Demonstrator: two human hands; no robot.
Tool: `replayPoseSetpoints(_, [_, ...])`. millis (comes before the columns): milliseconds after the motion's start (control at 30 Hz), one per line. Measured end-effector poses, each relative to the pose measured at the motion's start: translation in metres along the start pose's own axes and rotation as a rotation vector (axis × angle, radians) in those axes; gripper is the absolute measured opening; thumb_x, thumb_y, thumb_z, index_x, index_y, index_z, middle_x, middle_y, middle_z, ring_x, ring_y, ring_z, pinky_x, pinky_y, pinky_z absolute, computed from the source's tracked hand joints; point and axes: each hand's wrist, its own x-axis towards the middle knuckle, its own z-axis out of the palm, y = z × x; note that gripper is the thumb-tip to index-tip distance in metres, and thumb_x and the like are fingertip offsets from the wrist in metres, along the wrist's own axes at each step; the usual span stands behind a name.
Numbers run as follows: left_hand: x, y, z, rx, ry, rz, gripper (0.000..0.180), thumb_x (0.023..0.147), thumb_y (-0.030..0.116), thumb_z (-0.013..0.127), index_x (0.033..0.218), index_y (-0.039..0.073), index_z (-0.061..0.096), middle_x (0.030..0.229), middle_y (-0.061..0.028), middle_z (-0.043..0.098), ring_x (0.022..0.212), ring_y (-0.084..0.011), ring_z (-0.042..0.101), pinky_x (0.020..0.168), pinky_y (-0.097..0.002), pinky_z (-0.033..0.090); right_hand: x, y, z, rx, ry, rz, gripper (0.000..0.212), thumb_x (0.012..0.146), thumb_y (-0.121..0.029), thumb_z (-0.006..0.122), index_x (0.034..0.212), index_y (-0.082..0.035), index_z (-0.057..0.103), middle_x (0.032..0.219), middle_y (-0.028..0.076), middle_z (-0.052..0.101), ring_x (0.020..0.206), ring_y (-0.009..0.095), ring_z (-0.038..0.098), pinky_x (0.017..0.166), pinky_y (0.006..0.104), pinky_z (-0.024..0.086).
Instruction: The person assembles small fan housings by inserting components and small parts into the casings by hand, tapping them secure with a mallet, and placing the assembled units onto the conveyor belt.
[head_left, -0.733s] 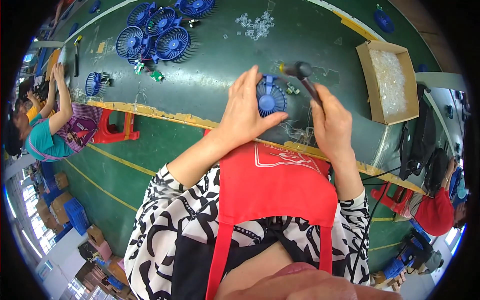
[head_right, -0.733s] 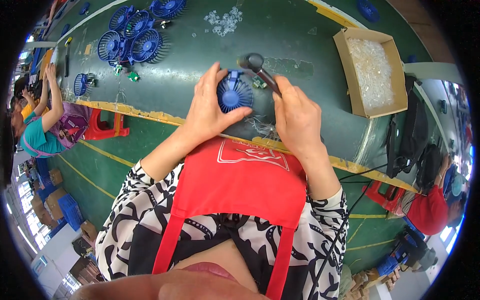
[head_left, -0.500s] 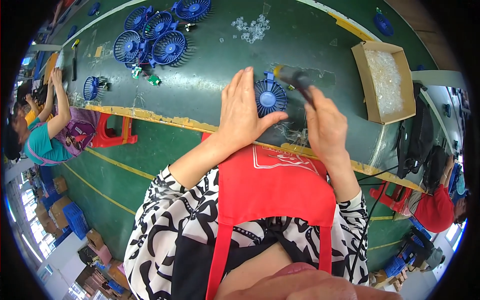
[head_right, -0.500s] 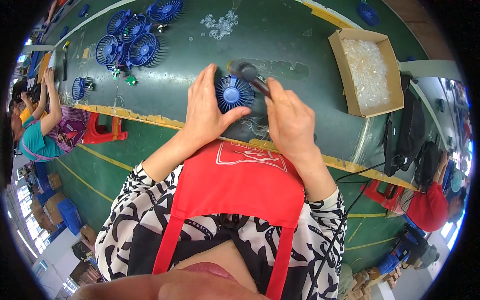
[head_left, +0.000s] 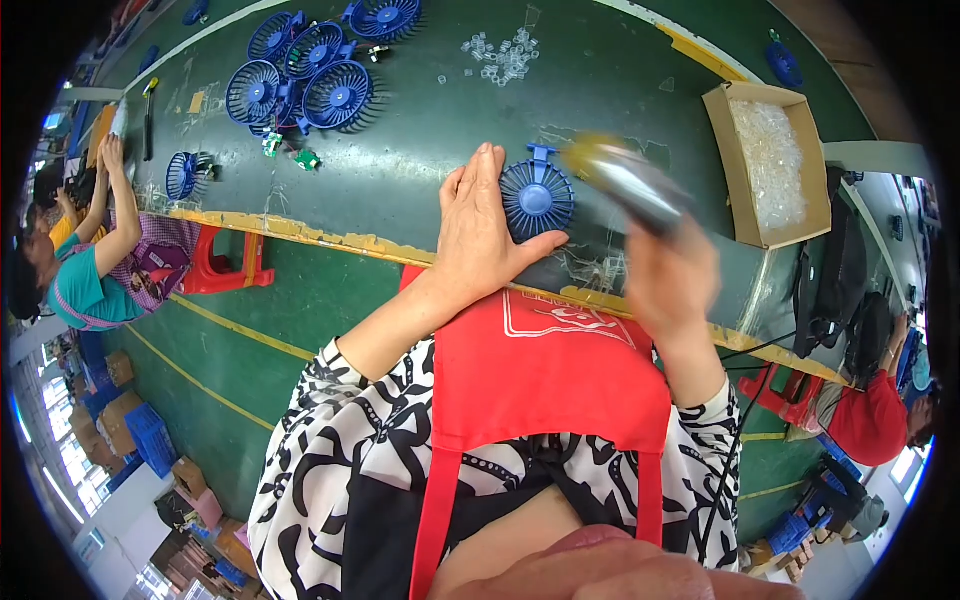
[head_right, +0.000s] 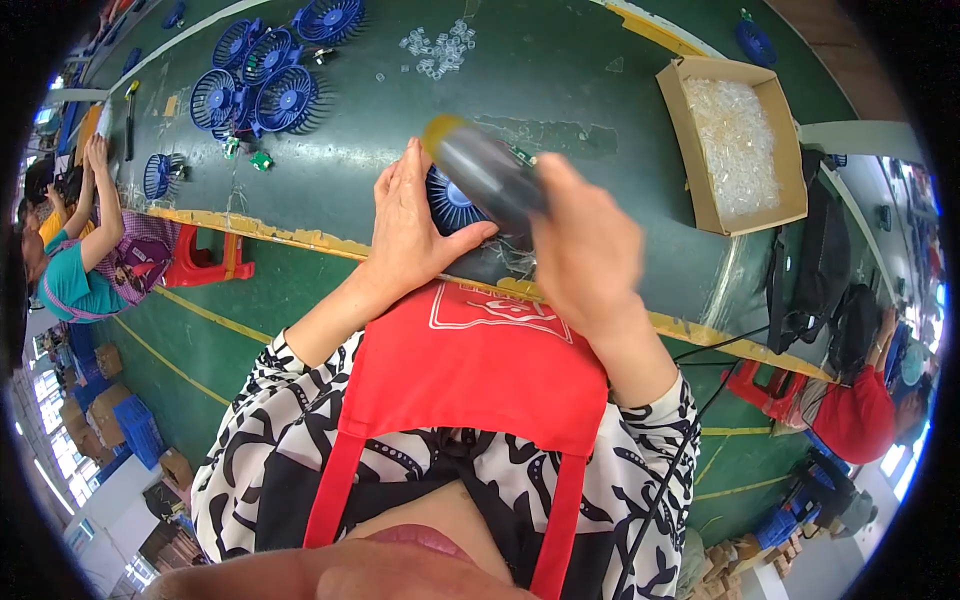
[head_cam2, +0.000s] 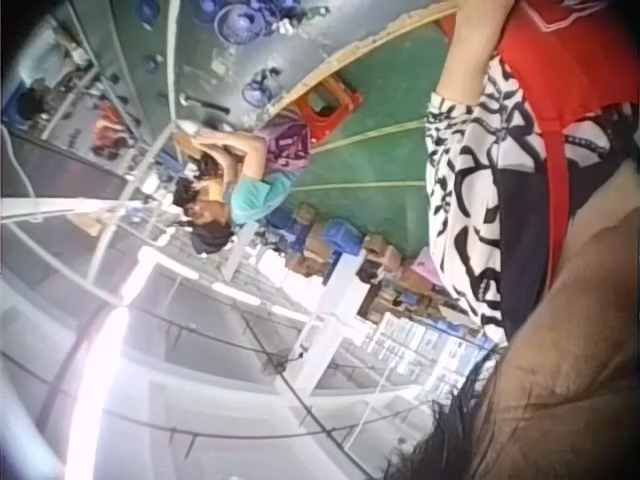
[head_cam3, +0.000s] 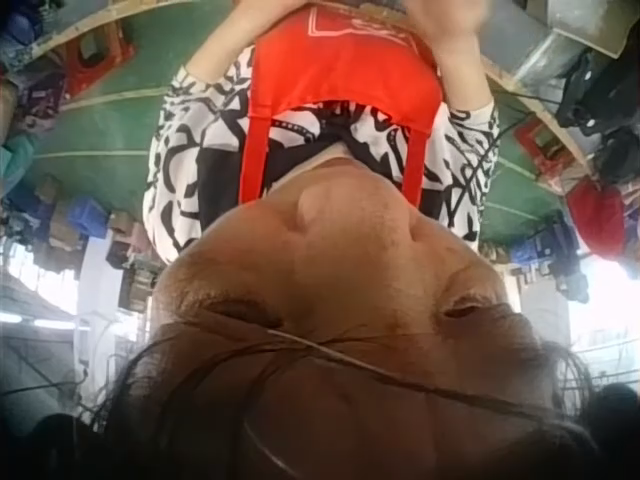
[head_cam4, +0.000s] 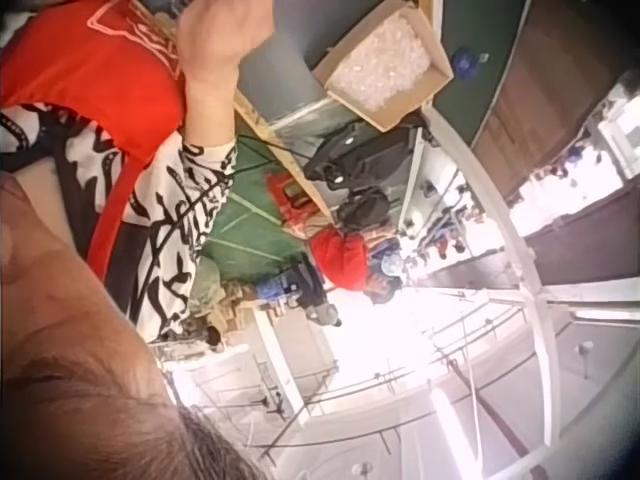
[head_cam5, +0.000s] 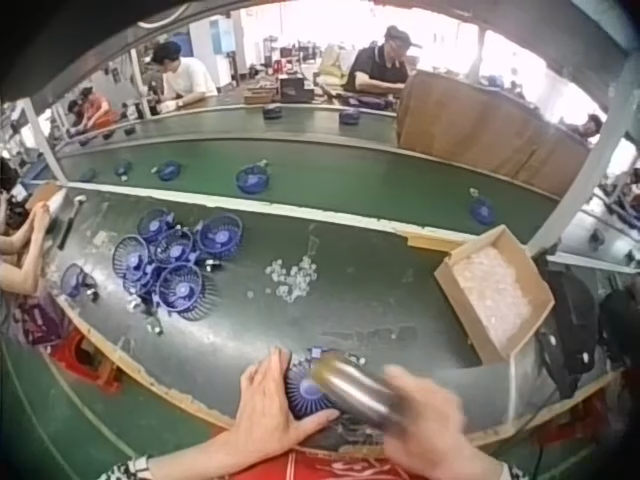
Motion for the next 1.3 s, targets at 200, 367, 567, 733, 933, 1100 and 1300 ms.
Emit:
replayPoseSetpoints(200, [-0.001,0.001,-0.002,0.022,-0.001,0.034,0.1,0.065,0.04,0.084,0.133,-0.014,0.034,0.129,-0.031,0.048,0.128,-0.0427,0.042,0.109,-0.0507,0.025,-0.032,0.039,0.038,-0.105,-0.236,0.243,0.036,0.087,-0.01,0.062,0.121,-0.004,0.056,0.083,0.016,0.065,0.068,0.034,0.066,0.057,0.0442,0.052])
replayPoseSetpoints(367, [-0.007,-0.005,-0.002,-0.138,0.014,0.023,0.095,0.063,0.032,0.087,0.134,-0.007,0.037,0.127,-0.0266,0.05,0.122,-0.0411,0.047,0.104,-0.0473,0.036,-0.014,0.049,0.03,-0.023,0.073,0.144,0.016,0.083,-0.005,0.067,0.096,0.004,0.067,0.094,0.017,0.067,0.083,0.033,0.065,0.075,0.0376,0.053])
replayPoseSetpoints(567, [-0.013,-0.014,-0.001,-0.456,0.041,0.096,0.102,0.061,0.026,0.09,0.14,-0.002,0.031,0.129,-0.0228,0.053,0.116,-0.0346,0.058,0.098,-0.0403,0.047,0.003,0.028,0.055,0.582,-0.072,0.392,0.02,0.088,-0.01,0.063,0.102,0.005,0.065,0.094,0.017,0.067,0.082,0.026,0.067,0.073,0.0315,0.051])
replayPoseSetpoints(733, [-0.015,-0.016,0.003,-0.546,0.082,0.098,0.103,0.061,0.027,0.09,0.14,-0.002,0.031,0.131,-0.022,0.053,0.115,-0.0343,0.059,0.099,-0.0395,0.047,-0.004,0.02,0.064,0.683,-0.163,0.521,0.018,0.088,-0.01,0.062,0.095,0.006,0.066,0.083,0.015,0.069,0.07,0.019,0.064,0.064,0.03,0.049])
replayPoseSetpoints(933, [-0.012,-0.009,-0.01,-0.425,-0.065,0.154,0.104,0.063,0.025,0.09,0.141,-0.003,0.028,0.133,-0.0235,0.051,0.121,-0.0322,0.055,0.102,-0.039,0.043,-0.007,0.025,0.065,0.747,-0.22,0.636,0.02,0.089,-0.012,0.062,0.098,0.005,0.067,0.079,0.012,0.068,0.069,0.011,0.06,0.064,0.0274,0.048])
replayPoseSetpoints(1100, [-0.002,-0.007,-0.016,-0.424,-0.127,0.138,0.093,0.062,0.027,0.09,0.137,-0.001,0.041,0.133,-0.0193,0.054,0.122,-0.033,0.054,0.104,-0.0386,0.042,-0.017,0.035,0.062,0.934,-0.302,0.748,0.024,0.092,-0.011,0.06,0.108,0.007,0.065,0.082,0.003,0.066,0.072,0.006,0.057,0.064,0.0214,0.046])
replayPoseSetpoints(1300, [0.037,-0.041,-0.023,-0.391,0.141,-0.052,0.034,0.079,0.013,0.075,0.109,0.001,0.066,0.104,-0.0102,0.067,0.087,-0.0185,0.063,0.079,-0.0309,0.052,-0.024,0.052,0.066,1.017,-0.349,0.758,0.022,0.09,-0.008,0.059,0.108,0.002,0.067,0.089,0.0,0.068,0.073,0.003,0.057,0.061,0.0192,0.044])
